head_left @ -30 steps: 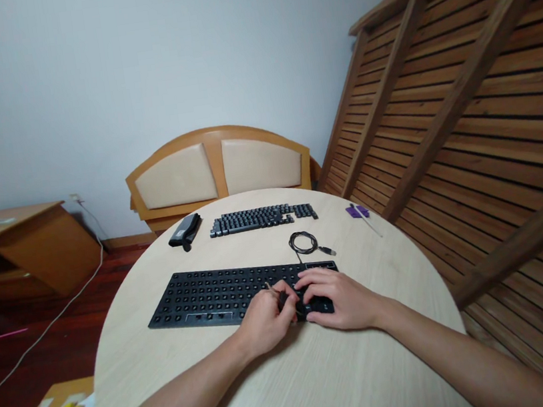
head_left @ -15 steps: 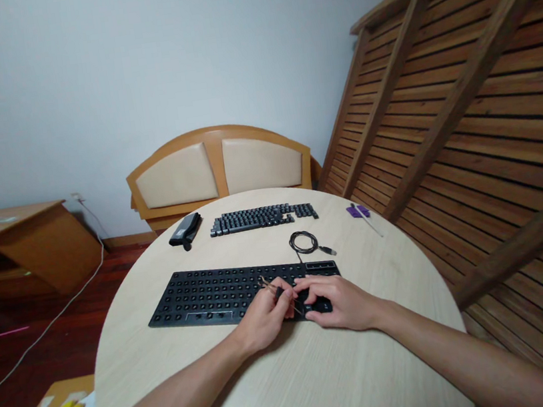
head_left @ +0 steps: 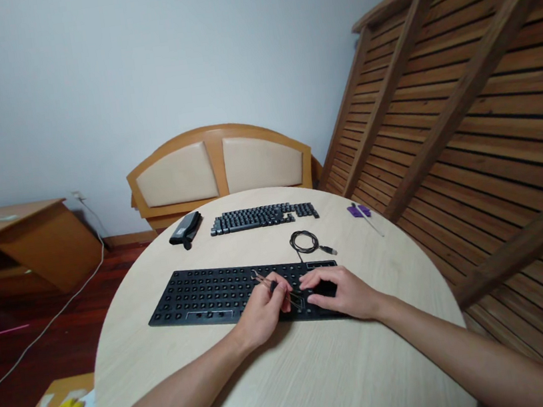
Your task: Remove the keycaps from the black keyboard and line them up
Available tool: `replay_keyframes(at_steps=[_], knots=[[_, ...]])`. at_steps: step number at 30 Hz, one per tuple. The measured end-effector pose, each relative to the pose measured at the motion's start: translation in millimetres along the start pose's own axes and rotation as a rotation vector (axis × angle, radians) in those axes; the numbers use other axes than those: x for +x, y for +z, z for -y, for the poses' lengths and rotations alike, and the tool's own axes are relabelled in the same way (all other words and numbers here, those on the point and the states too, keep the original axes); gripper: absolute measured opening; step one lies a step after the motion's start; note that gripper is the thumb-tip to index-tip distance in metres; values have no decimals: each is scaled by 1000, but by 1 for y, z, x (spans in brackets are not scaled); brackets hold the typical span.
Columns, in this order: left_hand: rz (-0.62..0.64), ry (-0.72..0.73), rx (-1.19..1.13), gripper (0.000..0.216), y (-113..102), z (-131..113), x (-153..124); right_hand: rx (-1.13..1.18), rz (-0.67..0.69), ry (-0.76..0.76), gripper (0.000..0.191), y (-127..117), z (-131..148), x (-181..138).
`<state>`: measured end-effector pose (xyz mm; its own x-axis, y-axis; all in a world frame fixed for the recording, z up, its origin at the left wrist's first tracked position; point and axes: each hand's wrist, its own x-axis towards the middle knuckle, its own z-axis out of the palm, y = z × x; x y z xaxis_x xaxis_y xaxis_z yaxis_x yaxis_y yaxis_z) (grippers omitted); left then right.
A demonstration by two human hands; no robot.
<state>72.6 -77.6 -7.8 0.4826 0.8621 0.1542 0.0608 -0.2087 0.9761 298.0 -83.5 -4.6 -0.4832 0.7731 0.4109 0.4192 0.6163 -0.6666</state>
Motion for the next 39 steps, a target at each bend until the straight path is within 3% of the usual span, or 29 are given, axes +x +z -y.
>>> replay_keyframes(at_steps=[7, 11, 16, 26, 39], knots=[[-3, -7, 68, 32, 2, 3, -1, -259, -208, 167, 25, -33, -45, 38], [2, -22, 44, 31, 2, 2, -1, -441, -210, 277, 23, -48, -79, 67], [-8, -37, 10, 32, 1, 2, -1, -656, -184, 447, 25, -49, -104, 98], [14, -62, -31, 32, 0, 3, 0, -783, -164, 581, 29, -41, -131, 132], [20, -82, -62, 32, 0, 0, -1, -792, -165, 657, 31, -42, -138, 145]])
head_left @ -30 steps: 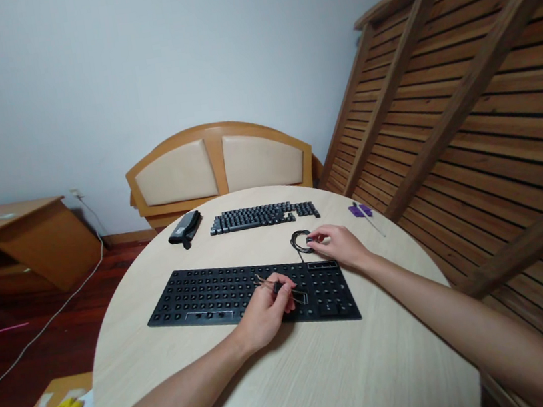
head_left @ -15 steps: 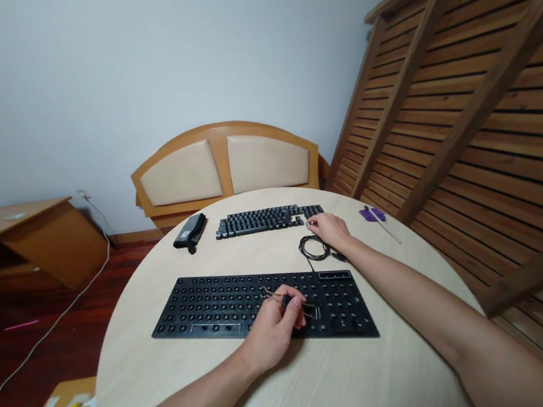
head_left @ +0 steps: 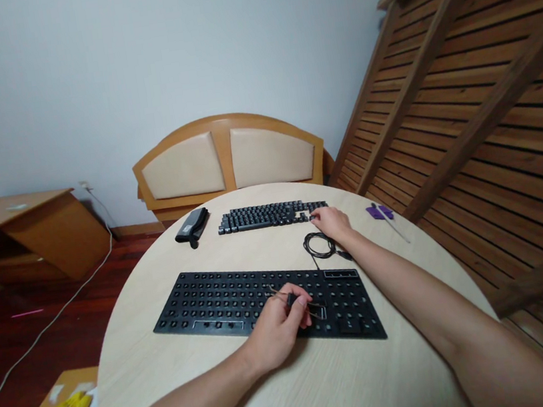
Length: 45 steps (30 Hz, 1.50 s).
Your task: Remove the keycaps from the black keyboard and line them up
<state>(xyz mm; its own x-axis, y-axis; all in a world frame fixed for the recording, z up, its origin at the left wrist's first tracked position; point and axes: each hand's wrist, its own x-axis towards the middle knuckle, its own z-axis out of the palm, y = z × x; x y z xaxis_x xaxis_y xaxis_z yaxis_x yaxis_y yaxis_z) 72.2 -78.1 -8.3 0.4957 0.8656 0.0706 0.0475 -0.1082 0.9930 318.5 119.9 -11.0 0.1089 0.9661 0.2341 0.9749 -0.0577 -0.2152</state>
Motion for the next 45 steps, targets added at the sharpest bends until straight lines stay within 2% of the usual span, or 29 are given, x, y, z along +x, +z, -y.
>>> replay_keyframes(at_steps=[12, 23, 26, 30, 34, 36, 38, 40, 45], knots=[[-2, -9, 0, 33, 0, 0, 0, -44, 30, -6, 31, 2, 6, 5], [13, -1, 77, 31, 1, -4, 1, -60, -5, -70, 38, -11, 11, -14], [21, 20, 133, 30, 1, -2, 0, -42, -31, -137, 37, -20, 9, -35], [13, 48, 275, 28, 4, -1, -1, 108, -85, -339, 29, -38, 3, -81], [-17, 49, 364, 28, 7, -2, 0, 275, 35, -656, 32, -64, -5, -132], [-28, 57, 379, 29, 9, -3, -1, 307, 137, -769, 43, -75, -10, -154], [-36, 70, 391, 29, 10, -4, -2, 316, 221, -800, 59, -80, -14, -173], [-41, 88, 410, 28, 12, -5, -4, 330, 278, -806, 66, -78, -18, -189], [-49, 110, 465, 23, 15, -6, -6, 445, 284, -762, 46, -59, -17, -211]])
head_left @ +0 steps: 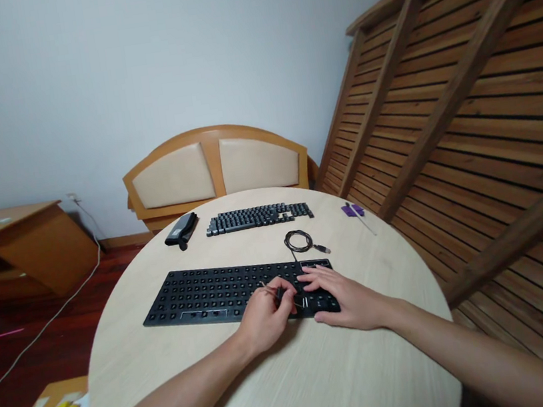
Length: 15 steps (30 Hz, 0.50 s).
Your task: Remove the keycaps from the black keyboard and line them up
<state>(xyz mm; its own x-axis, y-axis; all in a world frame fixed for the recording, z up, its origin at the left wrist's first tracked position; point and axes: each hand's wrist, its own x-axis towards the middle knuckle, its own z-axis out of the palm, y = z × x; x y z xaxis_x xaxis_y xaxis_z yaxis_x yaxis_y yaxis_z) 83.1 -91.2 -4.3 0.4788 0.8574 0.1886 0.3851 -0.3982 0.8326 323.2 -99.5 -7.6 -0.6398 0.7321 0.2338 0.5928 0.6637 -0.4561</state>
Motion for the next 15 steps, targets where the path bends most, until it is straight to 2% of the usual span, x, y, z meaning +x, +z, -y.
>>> replay_keyframes(at_steps=[9, 15], knots=[[-13, -31, 11, 17, 4, 7, -1, 127, -67, -20, 21, 14, 10, 6], [62, -22, -75, 21, 0, 4, 0, 122, -84, 0, 15, 15, 17, 9]])
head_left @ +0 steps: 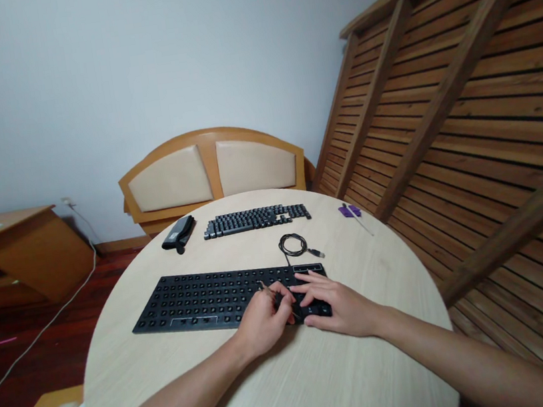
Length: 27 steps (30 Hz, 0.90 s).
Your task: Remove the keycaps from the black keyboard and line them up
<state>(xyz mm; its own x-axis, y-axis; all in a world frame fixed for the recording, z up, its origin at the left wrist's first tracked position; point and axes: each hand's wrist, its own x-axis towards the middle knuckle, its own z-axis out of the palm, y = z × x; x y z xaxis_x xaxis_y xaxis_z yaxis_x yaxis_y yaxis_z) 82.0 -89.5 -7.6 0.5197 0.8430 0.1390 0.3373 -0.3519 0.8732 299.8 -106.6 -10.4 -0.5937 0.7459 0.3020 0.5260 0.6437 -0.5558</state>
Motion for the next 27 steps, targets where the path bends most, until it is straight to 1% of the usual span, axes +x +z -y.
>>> replay_keyframes(at_steps=[3, 7, 14, 16, 20, 22, 24, 27], knots=[[30, 10, -89, 28, -2, 0, -1, -1, -5, 2, 14, 2, 1, 0], [42, 9, -190, 32, -3, 3, -2, -38, 35, 7, 19, 4, 1, -1], [1, 23, -381, 37, -5, 2, 3, -8, 17, 16, 17, 4, -1, -3], [-37, 8, -392, 37, -5, 3, 6, 37, -23, 36, 19, 1, -3, -2], [-125, -17, -399, 38, -5, 2, 8, 97, -196, 131, 23, -13, -13, 6], [-119, -25, -401, 38, -5, 1, 8, 40, -282, 166, 23, -24, -25, 16], [-105, -28, -401, 38, -4, -1, 7, -65, -361, 184, 23, -37, -41, 29], [-96, -36, -405, 39, -4, -3, 7, -199, -391, 219, 23, -54, -71, 54]])
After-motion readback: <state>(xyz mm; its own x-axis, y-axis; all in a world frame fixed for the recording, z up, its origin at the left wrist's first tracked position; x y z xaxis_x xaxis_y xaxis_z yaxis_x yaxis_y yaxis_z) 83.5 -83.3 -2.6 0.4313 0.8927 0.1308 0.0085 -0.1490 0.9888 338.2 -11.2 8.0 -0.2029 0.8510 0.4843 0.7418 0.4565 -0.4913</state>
